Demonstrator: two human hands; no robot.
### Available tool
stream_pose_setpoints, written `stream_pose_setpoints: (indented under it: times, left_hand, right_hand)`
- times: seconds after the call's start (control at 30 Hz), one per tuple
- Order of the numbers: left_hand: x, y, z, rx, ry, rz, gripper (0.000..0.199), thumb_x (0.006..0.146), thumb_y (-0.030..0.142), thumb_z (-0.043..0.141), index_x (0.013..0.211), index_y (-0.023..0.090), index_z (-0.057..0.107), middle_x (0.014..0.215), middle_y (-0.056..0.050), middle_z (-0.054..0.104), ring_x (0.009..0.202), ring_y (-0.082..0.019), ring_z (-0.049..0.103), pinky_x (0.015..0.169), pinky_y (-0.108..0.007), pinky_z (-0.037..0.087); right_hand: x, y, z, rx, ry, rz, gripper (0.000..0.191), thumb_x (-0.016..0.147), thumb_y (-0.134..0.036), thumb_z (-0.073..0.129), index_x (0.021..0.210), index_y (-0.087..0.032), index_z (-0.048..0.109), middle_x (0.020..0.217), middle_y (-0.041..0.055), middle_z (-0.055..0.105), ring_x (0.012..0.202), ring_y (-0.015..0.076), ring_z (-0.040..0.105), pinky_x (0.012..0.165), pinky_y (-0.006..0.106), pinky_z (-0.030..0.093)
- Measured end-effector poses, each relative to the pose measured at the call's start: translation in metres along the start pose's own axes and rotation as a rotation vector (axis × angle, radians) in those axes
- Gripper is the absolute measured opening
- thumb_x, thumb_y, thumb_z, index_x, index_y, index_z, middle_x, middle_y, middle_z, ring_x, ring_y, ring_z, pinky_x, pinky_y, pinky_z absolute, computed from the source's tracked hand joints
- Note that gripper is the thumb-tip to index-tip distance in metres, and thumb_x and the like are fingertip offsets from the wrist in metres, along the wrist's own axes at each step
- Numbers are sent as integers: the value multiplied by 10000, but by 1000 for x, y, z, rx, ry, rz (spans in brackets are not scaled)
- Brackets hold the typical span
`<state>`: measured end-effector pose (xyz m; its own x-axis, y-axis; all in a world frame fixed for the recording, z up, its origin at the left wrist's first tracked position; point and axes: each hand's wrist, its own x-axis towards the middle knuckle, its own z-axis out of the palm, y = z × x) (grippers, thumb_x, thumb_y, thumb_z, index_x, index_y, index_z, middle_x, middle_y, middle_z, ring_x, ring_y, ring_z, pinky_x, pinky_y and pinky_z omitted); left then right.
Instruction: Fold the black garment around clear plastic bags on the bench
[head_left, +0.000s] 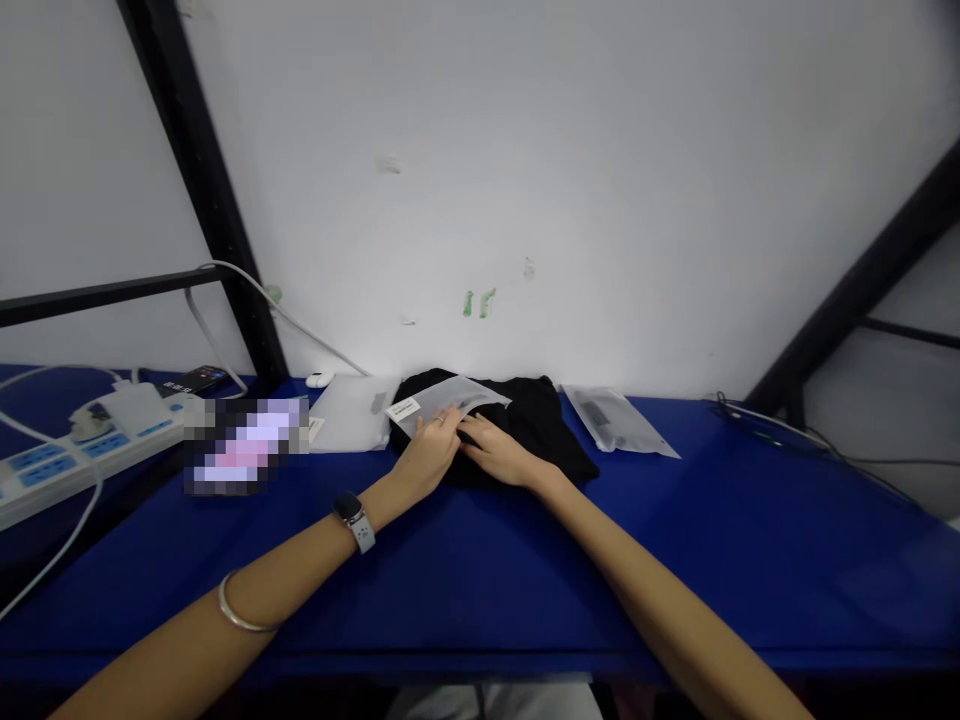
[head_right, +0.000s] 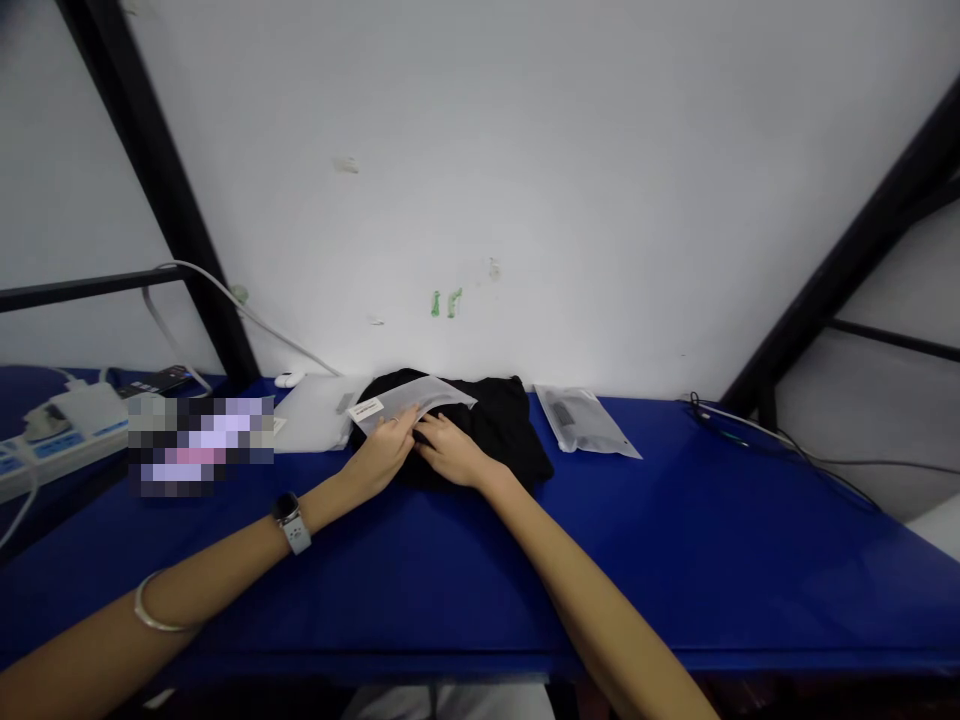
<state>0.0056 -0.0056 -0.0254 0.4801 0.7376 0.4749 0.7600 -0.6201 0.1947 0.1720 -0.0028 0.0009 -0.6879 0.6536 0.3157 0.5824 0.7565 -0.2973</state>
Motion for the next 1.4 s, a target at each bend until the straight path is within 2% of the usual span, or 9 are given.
stream_pose_setpoints:
  times: [0.1, 0.27, 0.37, 0.57, 0.7, 0.83, 1.03, 1.2, 1.4]
  left_hand:
    - [0, -2, 1, -33, -5, 17, 481, 919, 97, 270, 1397, 93, 320, 1334, -202, 520, 1304, -291, 430, 1039, -566, 350]
    - [2, 9, -2, -58, -28, 84, 450, 922, 110, 301, 1365, 139, 377, 1406, -170, 464, 1372, -277, 330, 1083, -568, 293]
    - [2, 16, -8, -58, -12, 155, 394, 922, 107, 305, 1287, 150, 449, 1445, -146, 423, 1392, -269, 290, 1097, -568, 277]
    - [-2, 18, 0, 23, -30, 134, 336, 891, 117, 410, 1215, 129, 500, 1332, -178, 531, 1334, -324, 382, 1045, -595, 327]
    - [-4, 10, 10, 16, -74, 94, 299, 907, 123, 383, 1177, 135, 512, 1322, -177, 527, 1306, -317, 413, 1004, -563, 389]
    - [-2, -1, 8, -91, -8, 83, 318, 907, 106, 353, 1189, 150, 496, 1368, -167, 470, 1285, -254, 448, 1015, -459, 428]
    - [1, -3, 0, -175, 57, 126, 347, 913, 98, 318, 1213, 146, 486, 1351, -151, 494, 1312, -229, 425, 1078, -446, 378]
    - [0, 7, 0, -123, 4, 131, 311, 913, 104, 339, 1171, 153, 507, 1440, -147, 411, 1385, -279, 301, 1083, -529, 349]
    - [0, 7, -2, -68, 71, 143, 304, 908, 81, 341, 1156, 127, 511, 1403, -165, 452, 1346, -273, 369, 1067, -504, 381]
  right_hand:
    - [6, 1, 0, -118, -10, 4, 359, 898, -169, 437, 1229, -181, 574, 1334, 92, 551, 1333, 209, 373, 1150, 467, 173]
    - [16, 1, 4, -341, 42, 314, 365, 892, -172, 425, 1183, -54, 610, 1249, 226, 583, 1234, 328, 474, 1080, 481, 280]
    - [10, -5, 4, -416, 138, 388, 351, 878, -187, 437, 1141, -58, 630, 1218, 255, 583, 1207, 384, 470, 1054, 531, 282]
    - [-4, -6, 8, -370, 236, 627, 394, 898, -310, 460, 1205, -89, 569, 1295, 234, 527, 1242, 355, 443, 967, 462, 406]
    - [-2, -3, 11, -292, 156, 539, 327, 930, -197, 361, 1094, -74, 616, 1168, 216, 610, 1137, 298, 543, 972, 415, 407]
    - [0, -3, 11, -80, 154, 364, 315, 945, -178, 339, 1110, -113, 599, 1131, 156, 642, 1042, 230, 602, 910, 336, 455]
    - [4, 0, 10, -27, 95, 151, 293, 920, -166, 380, 1094, -149, 614, 1176, 119, 636, 1152, 228, 540, 1028, 400, 370]
    - [24, 14, 21, -159, 128, 343, 274, 890, -171, 455, 1095, -122, 628, 1193, 140, 630, 1166, 281, 527, 1052, 408, 336]
    - [54, 23, 33, -195, 211, 533, 264, 885, -189, 482, 1097, -95, 608, 1262, 201, 572, 1247, 365, 433, 1092, 517, 237]
